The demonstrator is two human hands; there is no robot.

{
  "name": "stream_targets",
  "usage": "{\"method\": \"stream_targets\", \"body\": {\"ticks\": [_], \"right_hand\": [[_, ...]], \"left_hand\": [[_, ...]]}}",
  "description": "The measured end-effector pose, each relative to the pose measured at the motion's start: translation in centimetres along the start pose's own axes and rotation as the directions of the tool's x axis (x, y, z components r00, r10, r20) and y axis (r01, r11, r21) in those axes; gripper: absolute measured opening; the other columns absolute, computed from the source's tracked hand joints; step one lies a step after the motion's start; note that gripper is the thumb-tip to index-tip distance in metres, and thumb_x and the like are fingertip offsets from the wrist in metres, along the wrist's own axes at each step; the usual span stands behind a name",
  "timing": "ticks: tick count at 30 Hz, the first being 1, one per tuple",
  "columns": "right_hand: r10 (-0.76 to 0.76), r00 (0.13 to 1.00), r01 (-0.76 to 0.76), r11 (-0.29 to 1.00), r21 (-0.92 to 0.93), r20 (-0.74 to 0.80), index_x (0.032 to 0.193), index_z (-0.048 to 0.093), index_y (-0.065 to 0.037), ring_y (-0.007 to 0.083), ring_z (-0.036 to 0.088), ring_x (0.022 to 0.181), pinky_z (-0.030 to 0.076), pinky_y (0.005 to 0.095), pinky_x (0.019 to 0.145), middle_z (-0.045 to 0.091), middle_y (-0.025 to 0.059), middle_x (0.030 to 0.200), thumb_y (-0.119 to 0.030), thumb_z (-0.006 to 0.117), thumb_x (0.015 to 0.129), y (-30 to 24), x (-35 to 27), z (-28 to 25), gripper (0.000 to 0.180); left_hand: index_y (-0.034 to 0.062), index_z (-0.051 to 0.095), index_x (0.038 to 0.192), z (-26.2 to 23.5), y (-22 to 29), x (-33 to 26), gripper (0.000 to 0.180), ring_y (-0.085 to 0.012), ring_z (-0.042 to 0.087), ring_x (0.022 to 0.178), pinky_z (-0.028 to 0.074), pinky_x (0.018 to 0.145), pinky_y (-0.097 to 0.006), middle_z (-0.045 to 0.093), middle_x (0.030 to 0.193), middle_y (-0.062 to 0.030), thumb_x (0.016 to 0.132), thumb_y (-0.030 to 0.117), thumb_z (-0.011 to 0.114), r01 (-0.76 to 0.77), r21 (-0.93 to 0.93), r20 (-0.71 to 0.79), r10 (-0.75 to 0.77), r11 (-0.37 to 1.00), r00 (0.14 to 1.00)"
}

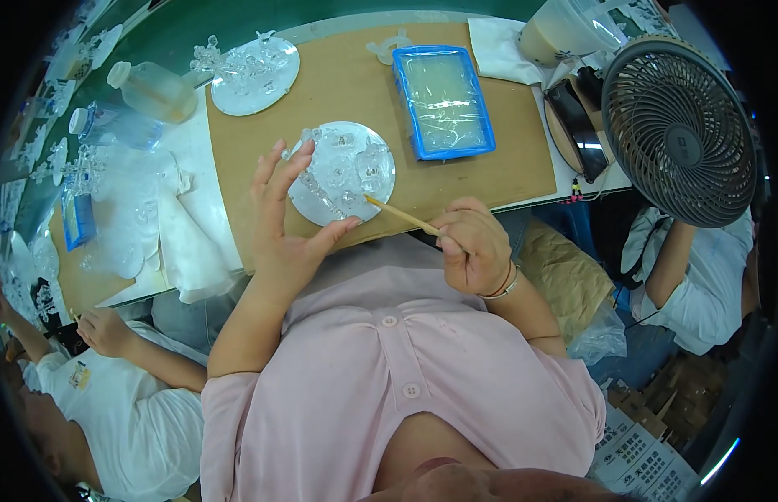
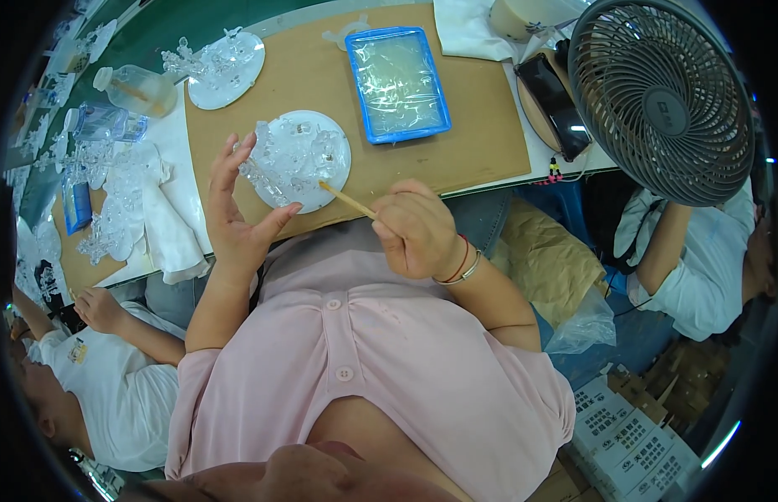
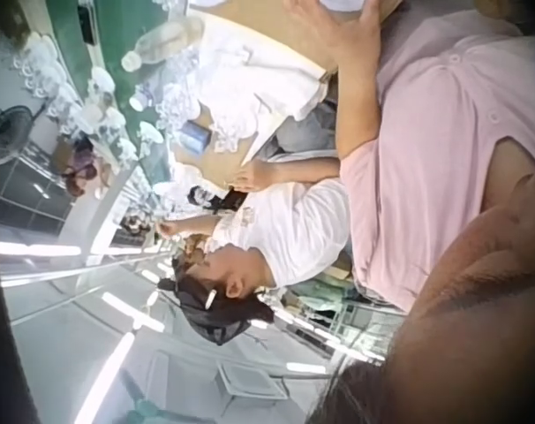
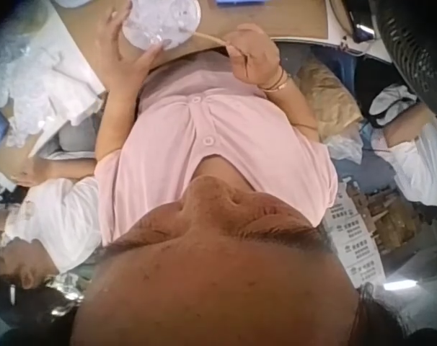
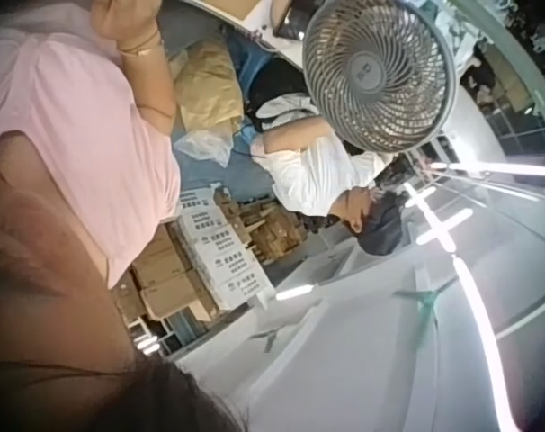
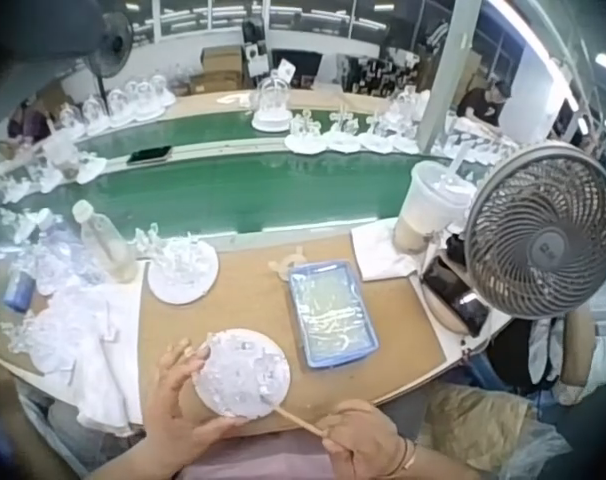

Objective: Applying glue to decorative plastic pieces and mounting them onto a base as part of a lighting fixture assembly.

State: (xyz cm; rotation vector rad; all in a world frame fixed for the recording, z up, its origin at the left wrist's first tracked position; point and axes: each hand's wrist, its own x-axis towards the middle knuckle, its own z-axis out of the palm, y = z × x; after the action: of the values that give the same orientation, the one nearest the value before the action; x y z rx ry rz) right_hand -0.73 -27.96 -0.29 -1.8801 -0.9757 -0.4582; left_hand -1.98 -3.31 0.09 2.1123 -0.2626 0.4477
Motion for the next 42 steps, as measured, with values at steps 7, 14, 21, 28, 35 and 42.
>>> {"method": "stream_targets", "body": {"ticks": [7, 14, 21, 28, 35, 42], "right_hand": [[0.086, 0.99, -0.094, 0.993, -0.072, -0.112, 0.085, 0.053, -0.001, 0.0223, 0.058, 0.058, 0.051, 0.0399, 0.07, 0.061, 0.0097, 0.068, -0.003, 0.049, 0.092, 0.0, 0.1, -1.2, 0.008], [0.086, 0.991, -0.097, 0.989, -0.107, -0.102, 0.085, 0.052, -0.001, 0.0221, 0.059, 0.059, 0.05, 0.0392, 0.069, 0.06, 0.0091, 0.068, -0.002, 0.049, 0.091, -0.7, 0.3, -1.2, 0.008], [0.047, 0.999, -0.046, 0.998, -0.049, 0.016, 0.087, 0.052, -0.002, 0.0227, 0.058, 0.058, 0.05, 0.0393, 0.069, 0.061, 0.0091, 0.07, -0.002, 0.049, 0.091, -1.8, 0.9, -0.7, 0.005], [0.064, 0.992, -0.076, 0.991, -0.108, -0.111, 0.093, 0.051, 0.0, 0.0159, 0.054, 0.056, 0.047, 0.0314, 0.062, 0.062, 0.0107, 0.073, -0.006, 0.048, 0.095, -1.1, 1.3, -4.3, 0.007], [0.183, 0.945, -0.265, 0.913, -0.31, -0.27, 0.093, 0.051, 0.002, 0.0081, 0.048, 0.053, 0.038, 0.0197, 0.051, 0.062, 0.0129, 0.074, -0.005, 0.046, 0.097, 1.3, 2.5, -4.4, 0.009], [0.07, 0.951, -0.138, 0.968, -0.209, -0.302, 0.094, 0.049, 0.002, 0.0095, 0.047, 0.054, 0.038, 0.0211, 0.052, 0.062, 0.014, 0.072, -0.009, 0.046, 0.098, 0.8, 3.1, -5.1, 0.012]], "left_hand": [[0.0106, 0.046, 0.131, 1.1, -0.1, 0.3, 0.081, -0.0358, 0.035, 0.134, 0.03, 0.109, -0.048, 0.049, 0.138, -0.0116, 0.061, 0.022, 0.087, -0.068, -0.065, -0.102, 0.061, 0.996, 0.993], [0.006, 0.056, 0.123, -3.2, -1.1, 2.3, 0.059, -0.0305, 0.053, 0.118, 0.042, 0.098, -0.038, 0.057, 0.126, -0.0156, 0.071, 0.017, 0.081, -0.095, 0.12, 0.177, 0.073, 0.988, 0.982], [0.0049, 0.066, 0.106, -3.4, -1.2, 2.4, 0.04, -0.0246, 0.066, 0.088, 0.052, 0.073, -0.03, 0.068, 0.101, -0.0109, 0.068, 0.001, 0.078, -0.177, 0.203, 0.117, 0.156, 0.963, 0.981], [0.0061, 0.068, 0.092, -2.3, -1.1, 0.7, 0.028, -0.023, 0.066, 0.075, 0.053, 0.062, -0.031, 0.068, 0.086, -0.0075, 0.067, 0.008, 0.08, -0.225, 0.238, -0.029, 0.238, 0.945, 0.971], [0.0071, 0.067, 0.087, -0.8, -0.5, 0.6, 0.026, -0.0209, 0.063, 0.075, 0.049, 0.061, -0.029, 0.066, 0.087, -0.005, 0.066, 0.011, 0.082, -0.227, 0.263, -0.059, 0.25, 0.938, 0.966], [0.0068, 0.065, 0.105, -2.0, -0.2, 1.8, 0.031, -0.0264, 0.064, 0.092, 0.05, 0.078, -0.032, 0.066, 0.101, -0.0104, 0.076, 0.009, 0.075, -0.093, 0.163, -0.118, 0.113, 0.982, 0.987]]}}
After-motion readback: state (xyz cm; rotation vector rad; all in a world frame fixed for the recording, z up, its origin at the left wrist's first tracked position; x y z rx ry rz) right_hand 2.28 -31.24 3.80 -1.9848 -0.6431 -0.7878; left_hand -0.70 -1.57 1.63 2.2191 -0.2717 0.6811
